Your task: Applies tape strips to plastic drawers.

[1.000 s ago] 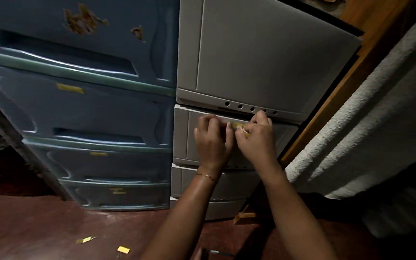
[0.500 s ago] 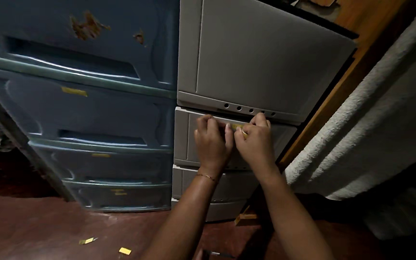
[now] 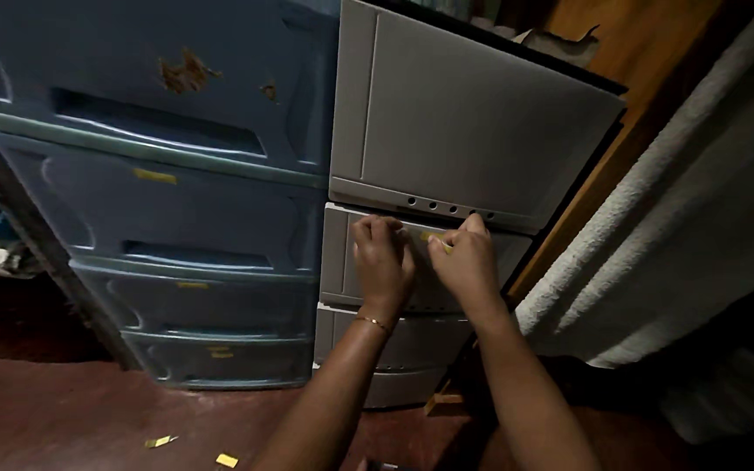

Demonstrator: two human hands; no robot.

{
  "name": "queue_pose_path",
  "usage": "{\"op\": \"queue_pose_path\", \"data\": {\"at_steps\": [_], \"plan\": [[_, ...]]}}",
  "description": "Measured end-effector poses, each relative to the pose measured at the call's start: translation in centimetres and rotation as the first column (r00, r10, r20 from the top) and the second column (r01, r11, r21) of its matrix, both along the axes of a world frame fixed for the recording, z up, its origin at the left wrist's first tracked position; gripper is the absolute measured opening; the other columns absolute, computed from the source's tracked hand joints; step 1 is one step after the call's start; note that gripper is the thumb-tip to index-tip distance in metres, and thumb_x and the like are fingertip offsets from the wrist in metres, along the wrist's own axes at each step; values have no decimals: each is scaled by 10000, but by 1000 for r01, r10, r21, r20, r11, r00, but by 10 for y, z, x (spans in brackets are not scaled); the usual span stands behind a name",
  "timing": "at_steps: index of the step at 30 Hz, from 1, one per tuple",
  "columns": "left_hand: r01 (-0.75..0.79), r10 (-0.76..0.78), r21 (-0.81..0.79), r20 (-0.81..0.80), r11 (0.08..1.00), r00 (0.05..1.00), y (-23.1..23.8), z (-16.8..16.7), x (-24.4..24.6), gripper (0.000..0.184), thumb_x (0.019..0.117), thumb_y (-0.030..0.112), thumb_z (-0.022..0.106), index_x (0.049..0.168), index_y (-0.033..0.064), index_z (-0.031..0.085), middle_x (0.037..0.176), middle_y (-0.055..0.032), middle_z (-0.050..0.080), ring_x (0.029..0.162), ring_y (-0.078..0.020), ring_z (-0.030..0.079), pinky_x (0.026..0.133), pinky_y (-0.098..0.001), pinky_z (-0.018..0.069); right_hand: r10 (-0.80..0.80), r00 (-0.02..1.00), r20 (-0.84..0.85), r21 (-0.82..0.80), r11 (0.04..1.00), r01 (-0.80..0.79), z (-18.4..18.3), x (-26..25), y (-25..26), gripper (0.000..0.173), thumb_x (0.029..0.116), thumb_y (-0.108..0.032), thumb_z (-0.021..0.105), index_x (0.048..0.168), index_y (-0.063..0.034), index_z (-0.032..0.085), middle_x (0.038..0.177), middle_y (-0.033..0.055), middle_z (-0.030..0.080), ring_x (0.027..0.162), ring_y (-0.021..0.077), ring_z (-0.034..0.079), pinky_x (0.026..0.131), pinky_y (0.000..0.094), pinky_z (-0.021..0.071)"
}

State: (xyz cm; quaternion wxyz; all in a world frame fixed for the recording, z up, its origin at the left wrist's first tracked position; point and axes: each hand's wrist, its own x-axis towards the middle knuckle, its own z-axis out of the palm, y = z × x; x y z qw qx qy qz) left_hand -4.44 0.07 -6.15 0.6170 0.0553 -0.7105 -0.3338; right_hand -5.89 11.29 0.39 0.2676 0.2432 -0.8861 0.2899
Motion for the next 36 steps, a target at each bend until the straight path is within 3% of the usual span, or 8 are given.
{"op": "queue_pose_path", "data": {"at_steps": [4,7,12,16,20,23,27,36], "plan": [[43,-62,-209,-86,977,994,-10,-23,-4,215,953,50,604,1146,29,697,1214,-200,607,1116,-326,606,936,-474,512,-10,998,69,29,1000,8,4,2,0,278,981,-226,696,831,4,742,1061,177,557,1052,323,571,886,461,512],[-66,13,-437,-124,897,992,-20,-45,-7,313,988,73,578,1277,91,697,1313,-132,653,1229,-303,587,1071,-459,427,-19,997,78,49,999,16,6,2,-1,286,986,-232,688,838,7,737,1073,181,558,1070,327,567,904,457,505],[-149,94,-608,-122,780,988,-33,-50,-7,315,1008,106,557,1294,109,689,1465,-45,599,1374,-274,504,1133,-460,350,-19,996,85,48,999,15,6,2,0,279,988,-237,691,870,8,750,1092,180,565,1082,332,569,914,464,507],[-146,91,-583,-123,799,988,-33,-46,-7,303,1017,124,564,1291,123,694,1431,-32,624,1342,-243,524,1109,-437,348,-1,999,53,19,1000,0,3,1,0,284,978,-219,700,812,10,731,1053,172,559,1059,321,564,896,454,504],[-103,37,-549,-131,830,991,-31,-34,-5,301,990,150,620,1278,127,706,1311,-91,667,1195,-272,582,1030,-440,390,38,996,-76,-24,999,-39,-10,-5,4,306,968,-218,712,769,14,712,1005,164,568,987,307,590,827,443,529],[-65,-18,-566,-140,822,990,-34,-24,-5,258,971,141,648,1212,148,740,1160,-116,684,1096,-285,613,981,-437,436,66,977,-204,-48,996,-78,-22,-11,5,301,951,-192,720,742,22,683,971,167,566,934,303,607,766,430,542],[38,-102,-597,-74,801,992,-40,-6,-2,228,955,100,649,1145,120,773,1087,-126,710,1012,-288,652,904,-434,493,92,961,-263,-46,993,-107,-29,-15,7,271,914,-150,726,710,9,647,970,163,560,933,301,604,739,421,539],[240,-172,-642,168,728,971,-46,40,23,204,974,144,609,1093,96,767,1118,-84,715,1078,-275,639,927,-452,494,198,896,-397,-59,969,-240,-47,-14,15,91,839,-50,758,800,17,711,989,182,606,922,293,636,753,385,575]]}}
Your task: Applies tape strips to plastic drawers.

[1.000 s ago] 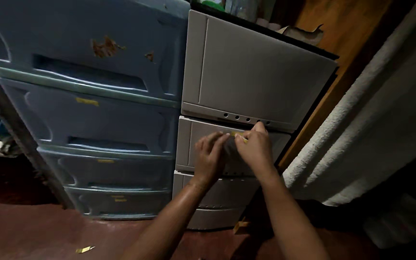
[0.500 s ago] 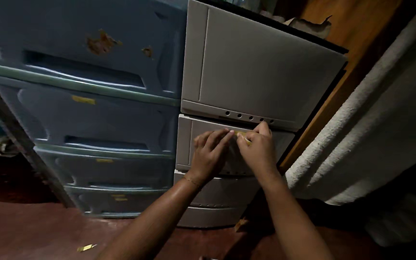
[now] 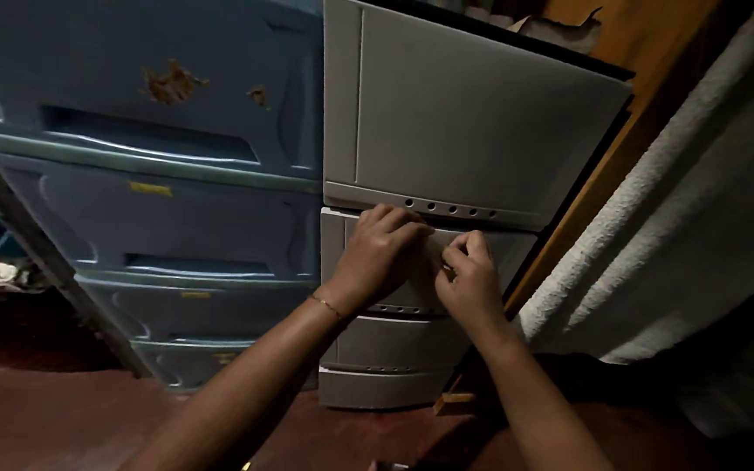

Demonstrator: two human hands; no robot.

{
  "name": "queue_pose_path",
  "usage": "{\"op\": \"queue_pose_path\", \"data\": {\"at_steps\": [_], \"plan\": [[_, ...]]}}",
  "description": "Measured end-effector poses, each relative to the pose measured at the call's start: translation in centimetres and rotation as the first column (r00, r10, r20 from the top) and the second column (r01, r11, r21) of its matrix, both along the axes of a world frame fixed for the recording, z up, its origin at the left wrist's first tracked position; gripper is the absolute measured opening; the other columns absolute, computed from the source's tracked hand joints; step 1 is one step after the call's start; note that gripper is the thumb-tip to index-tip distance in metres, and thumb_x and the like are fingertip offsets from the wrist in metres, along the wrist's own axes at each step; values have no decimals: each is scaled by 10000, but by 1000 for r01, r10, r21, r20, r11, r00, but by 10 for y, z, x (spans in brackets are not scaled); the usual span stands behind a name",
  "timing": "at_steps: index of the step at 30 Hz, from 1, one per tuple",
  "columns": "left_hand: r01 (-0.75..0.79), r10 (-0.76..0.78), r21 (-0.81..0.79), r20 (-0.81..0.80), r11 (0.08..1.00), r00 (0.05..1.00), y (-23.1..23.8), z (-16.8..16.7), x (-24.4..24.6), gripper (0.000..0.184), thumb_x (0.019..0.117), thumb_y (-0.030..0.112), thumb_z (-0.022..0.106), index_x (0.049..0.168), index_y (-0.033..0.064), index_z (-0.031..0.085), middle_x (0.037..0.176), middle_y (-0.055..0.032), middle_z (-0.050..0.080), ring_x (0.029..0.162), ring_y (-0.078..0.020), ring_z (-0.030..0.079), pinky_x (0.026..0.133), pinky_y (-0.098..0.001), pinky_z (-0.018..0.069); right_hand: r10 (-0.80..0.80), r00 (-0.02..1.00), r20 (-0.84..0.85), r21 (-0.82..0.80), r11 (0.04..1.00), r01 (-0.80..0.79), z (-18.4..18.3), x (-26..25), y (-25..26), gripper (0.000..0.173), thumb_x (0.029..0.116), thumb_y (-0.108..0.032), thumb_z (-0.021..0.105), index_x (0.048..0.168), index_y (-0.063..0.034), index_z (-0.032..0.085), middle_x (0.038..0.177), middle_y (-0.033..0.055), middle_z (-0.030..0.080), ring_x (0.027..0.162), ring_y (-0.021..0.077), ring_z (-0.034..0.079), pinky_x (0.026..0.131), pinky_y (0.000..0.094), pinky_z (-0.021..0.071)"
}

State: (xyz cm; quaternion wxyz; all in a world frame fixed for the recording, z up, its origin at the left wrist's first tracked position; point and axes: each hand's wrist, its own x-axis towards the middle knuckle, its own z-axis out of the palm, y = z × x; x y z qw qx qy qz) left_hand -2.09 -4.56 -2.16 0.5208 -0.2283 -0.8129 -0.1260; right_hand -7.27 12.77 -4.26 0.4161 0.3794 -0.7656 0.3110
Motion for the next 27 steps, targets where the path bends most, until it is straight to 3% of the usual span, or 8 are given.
{"op": "queue_pose_path", "data": {"at_steps": [4,10,14,19,23,27], "plan": [[4,0,-44,91,999,996,-9,14,3,191,959,150,624,1070,105,773,1122,-77,717,1091,-285,632,938,-472,490,31,999,21,-27,999,-30,1,1,1,76,856,-52,743,833,17,722,996,172,598,897,261,629,746,360,571],[58,44,-299,325,952,945,0,51,1,171,958,213,659,948,92,780,996,-89,719,994,-273,665,876,-453,525,-13,1000,17,-8,1000,13,0,6,3,91,814,17,775,859,59,708,1010,195,609,945,292,646,805,385,584],[41,219,-440,522,897,824,20,91,4,162,961,205,678,949,79,778,1066,-126,674,1021,-305,650,859,-502,534,-27,998,57,-14,1000,28,-4,9,9,263,883,-183,794,993,51,749,1103,220,634,983,300,666,860,378,587],[-25,420,-604,523,797,741,45,120,6,207,936,243,725,913,37,718,1071,-166,643,995,-360,642,805,-554,514,18,995,101,-61,998,-11,-13,12,10,303,889,-238,791,1056,12,755,1157,239,639,1019,289,669,876,365,584],[-27,518,-688,520,725,679,59,132,8,237,885,246,793,855,35,688,904,-155,650,884,-362,645,714,-566,501,7,999,-51,-94,995,-12,-20,5,6,266,870,-223,803,963,21,755,1062,226,655,956,291,669,851,368,578],[-67,630,-752,497,656,597,67,139,8,213,852,203,823,860,40,686,865,-143,635,828,-355,646,662,-556,502,-22,996,-81,-98,995,14,-23,5,5,269,878,-229,795,963,21,746,1066,229,642,963,308,654,854,386,569]]}}
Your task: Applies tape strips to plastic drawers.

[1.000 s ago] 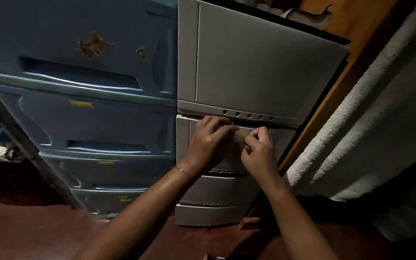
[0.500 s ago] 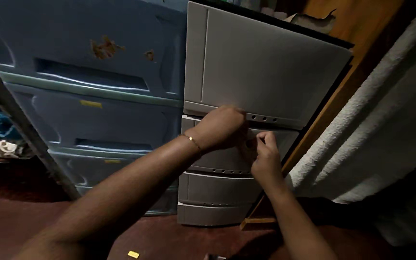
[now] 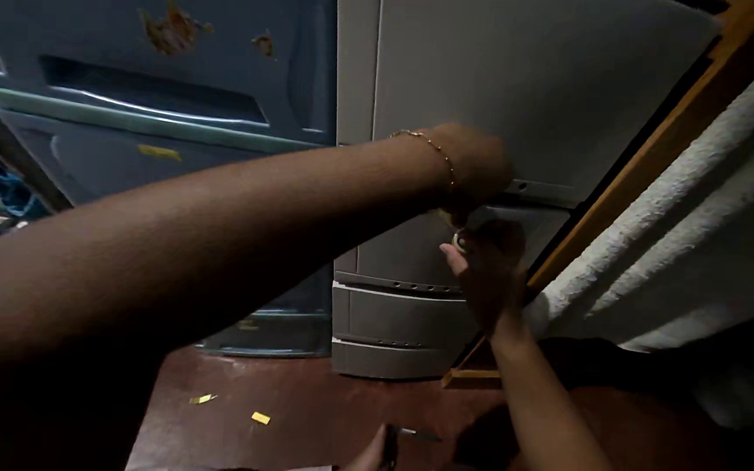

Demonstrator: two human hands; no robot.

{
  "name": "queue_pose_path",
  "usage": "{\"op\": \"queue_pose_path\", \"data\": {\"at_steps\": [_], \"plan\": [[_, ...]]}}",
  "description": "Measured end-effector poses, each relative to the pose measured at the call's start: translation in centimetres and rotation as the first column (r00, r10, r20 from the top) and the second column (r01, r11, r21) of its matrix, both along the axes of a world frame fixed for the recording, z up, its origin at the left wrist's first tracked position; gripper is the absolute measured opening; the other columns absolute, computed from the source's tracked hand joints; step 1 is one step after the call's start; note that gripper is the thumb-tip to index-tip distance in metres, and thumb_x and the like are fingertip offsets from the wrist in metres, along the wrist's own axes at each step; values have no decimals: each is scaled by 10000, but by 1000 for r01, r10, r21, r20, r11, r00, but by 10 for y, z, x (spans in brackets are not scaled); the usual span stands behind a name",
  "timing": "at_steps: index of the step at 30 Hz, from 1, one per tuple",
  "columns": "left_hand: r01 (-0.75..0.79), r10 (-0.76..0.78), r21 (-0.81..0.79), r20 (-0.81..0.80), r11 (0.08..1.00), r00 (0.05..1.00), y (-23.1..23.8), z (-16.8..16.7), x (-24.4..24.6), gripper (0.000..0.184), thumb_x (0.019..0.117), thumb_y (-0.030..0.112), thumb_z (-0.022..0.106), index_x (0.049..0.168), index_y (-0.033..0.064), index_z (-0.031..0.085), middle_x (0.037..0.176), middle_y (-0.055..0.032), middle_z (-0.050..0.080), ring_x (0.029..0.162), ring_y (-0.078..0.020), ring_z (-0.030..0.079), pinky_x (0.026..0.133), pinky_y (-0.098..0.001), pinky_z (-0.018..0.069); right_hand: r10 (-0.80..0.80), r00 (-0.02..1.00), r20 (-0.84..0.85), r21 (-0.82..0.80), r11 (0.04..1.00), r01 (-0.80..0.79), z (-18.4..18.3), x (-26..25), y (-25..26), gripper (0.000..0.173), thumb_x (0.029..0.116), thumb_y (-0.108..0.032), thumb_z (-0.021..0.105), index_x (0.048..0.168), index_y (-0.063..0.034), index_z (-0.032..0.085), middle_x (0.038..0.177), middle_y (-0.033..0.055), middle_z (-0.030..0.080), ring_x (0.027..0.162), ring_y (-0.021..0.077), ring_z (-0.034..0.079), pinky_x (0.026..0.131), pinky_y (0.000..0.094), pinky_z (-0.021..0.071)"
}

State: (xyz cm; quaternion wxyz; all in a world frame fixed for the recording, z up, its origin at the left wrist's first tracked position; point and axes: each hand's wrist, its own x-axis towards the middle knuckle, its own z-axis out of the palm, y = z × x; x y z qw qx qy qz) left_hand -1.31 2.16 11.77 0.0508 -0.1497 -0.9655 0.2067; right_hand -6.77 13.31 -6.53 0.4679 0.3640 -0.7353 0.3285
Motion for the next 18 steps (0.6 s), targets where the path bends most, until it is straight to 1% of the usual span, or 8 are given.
{"op": "queue_pose_path", "data": {"at_steps": [2,6,9,12,15,18], "plan": [[-32,32,-1,10,999,999,2,2,-2,209,854,208,825,854,45,695,860,-134,640,821,-341,647,658,-548,503,-5,1000,4,-4,1000,5,-1,0,0,272,882,-240,794,970,13,744,1082,225,628,959,288,649,844,357,570],[-32,32,31,27,999,999,1,5,-7,236,862,238,819,830,50,680,818,-124,622,781,-322,637,635,-536,499,24,999,-25,-31,999,-25,-2,-4,0,227,877,-222,799,945,-12,744,1042,198,619,921,238,631,809,290,550],[-20,19,36,28,999,999,1,5,-7,243,852,238,827,813,54,673,803,-119,615,765,-317,629,623,-532,490,43,997,-62,-44,998,-45,-3,-6,-1,205,882,-214,795,939,-25,742,1025,183,610,923,221,617,818,264,535],[-31,31,23,28,999,999,3,5,-6,230,839,217,836,815,48,682,821,-129,626,783,-329,634,628,-542,488,43,995,-88,-54,997,-48,-3,-7,-2,209,877,-215,801,927,-21,741,1015,182,606,920,211,613,819,241,528],[-36,36,7,24,999,999,4,4,-7,223,832,207,836,815,50,679,820,-124,626,780,-326,635,626,-537,489,41,995,-87,-67,997,-47,-4,-7,-2,207,870,-214,808,920,-22,746,1026,183,609,925,201,612,821,231,524],[-40,41,-4,22,999,999,4,3,-8,228,838,216,832,798,57,674,801,-116,615,761,-316,627,610,-527,482,37,998,-46,-56,998,-39,-4,-6,-2,218,873,-219,804,924,-16,743,1058,191,611,955,212,620,837,254,535]]}}
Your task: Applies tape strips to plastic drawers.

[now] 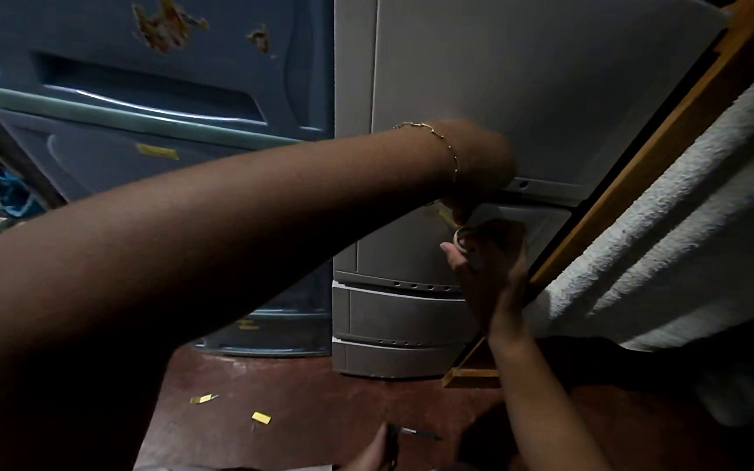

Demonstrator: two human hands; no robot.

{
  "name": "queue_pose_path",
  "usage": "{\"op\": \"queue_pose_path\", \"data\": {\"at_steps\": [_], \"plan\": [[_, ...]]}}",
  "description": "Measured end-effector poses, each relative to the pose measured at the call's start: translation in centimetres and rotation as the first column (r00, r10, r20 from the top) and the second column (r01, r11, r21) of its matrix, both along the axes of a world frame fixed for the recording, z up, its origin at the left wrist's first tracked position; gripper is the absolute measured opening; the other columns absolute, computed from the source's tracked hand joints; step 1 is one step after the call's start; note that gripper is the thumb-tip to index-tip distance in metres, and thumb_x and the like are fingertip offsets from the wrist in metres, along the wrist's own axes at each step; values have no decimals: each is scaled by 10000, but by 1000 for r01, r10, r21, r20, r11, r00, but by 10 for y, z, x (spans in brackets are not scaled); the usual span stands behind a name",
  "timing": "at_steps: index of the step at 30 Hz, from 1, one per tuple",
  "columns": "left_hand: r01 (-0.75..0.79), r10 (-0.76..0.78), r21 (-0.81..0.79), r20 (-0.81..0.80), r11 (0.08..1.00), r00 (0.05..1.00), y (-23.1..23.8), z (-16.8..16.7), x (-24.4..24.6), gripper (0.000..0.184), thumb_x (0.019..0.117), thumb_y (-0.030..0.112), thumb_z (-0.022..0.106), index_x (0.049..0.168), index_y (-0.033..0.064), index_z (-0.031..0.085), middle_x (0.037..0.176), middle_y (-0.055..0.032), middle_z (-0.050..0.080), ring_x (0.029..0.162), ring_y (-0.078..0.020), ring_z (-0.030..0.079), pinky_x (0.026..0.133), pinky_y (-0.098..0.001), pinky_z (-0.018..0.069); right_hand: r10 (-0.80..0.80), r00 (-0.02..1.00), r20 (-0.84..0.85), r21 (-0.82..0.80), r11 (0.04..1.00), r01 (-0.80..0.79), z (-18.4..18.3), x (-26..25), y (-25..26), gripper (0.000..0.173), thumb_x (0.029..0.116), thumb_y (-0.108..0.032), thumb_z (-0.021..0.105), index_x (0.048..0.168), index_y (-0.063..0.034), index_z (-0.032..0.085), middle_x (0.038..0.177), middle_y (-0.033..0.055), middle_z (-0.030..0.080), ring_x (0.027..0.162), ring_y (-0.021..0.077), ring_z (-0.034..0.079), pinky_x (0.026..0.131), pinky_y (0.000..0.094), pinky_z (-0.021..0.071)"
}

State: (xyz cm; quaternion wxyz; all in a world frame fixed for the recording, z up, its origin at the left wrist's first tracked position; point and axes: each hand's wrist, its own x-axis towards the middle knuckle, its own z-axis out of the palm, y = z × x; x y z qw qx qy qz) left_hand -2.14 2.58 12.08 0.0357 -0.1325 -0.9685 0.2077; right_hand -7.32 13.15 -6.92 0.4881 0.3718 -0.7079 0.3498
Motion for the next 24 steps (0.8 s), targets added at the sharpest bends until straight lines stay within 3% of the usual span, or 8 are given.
{"op": "queue_pose_path", "data": {"at_steps": [9,18,24], "plan": [[24,-24,8,0,1000,1000,0,-4,1,147,843,114,778,782,63,654,802,-113,614,759,-318,626,599,-521,478,20,1000,21,-21,1000,-19,0,2,0,207,867,-214,812,925,-27,743,1071,182,605,960,187,622,839,229,537],[54,-54,13,23,998,998,0,-9,3,191,860,173,806,853,44,665,851,-129,627,809,-334,641,642,-536,497,71,997,25,-46,996,-70,0,2,0,236,879,-228,797,956,-9,755,1071,198,622,974,201,636,862,237,547],[68,-67,-13,15,998,998,-1,-12,3,194,873,165,792,839,30,656,856,-139,628,818,-340,640,644,-535,488,57,998,4,-59,997,-57,0,4,-3,242,859,-205,807,962,8,753,1052,218,644,943,218,658,835,271,567]]}}
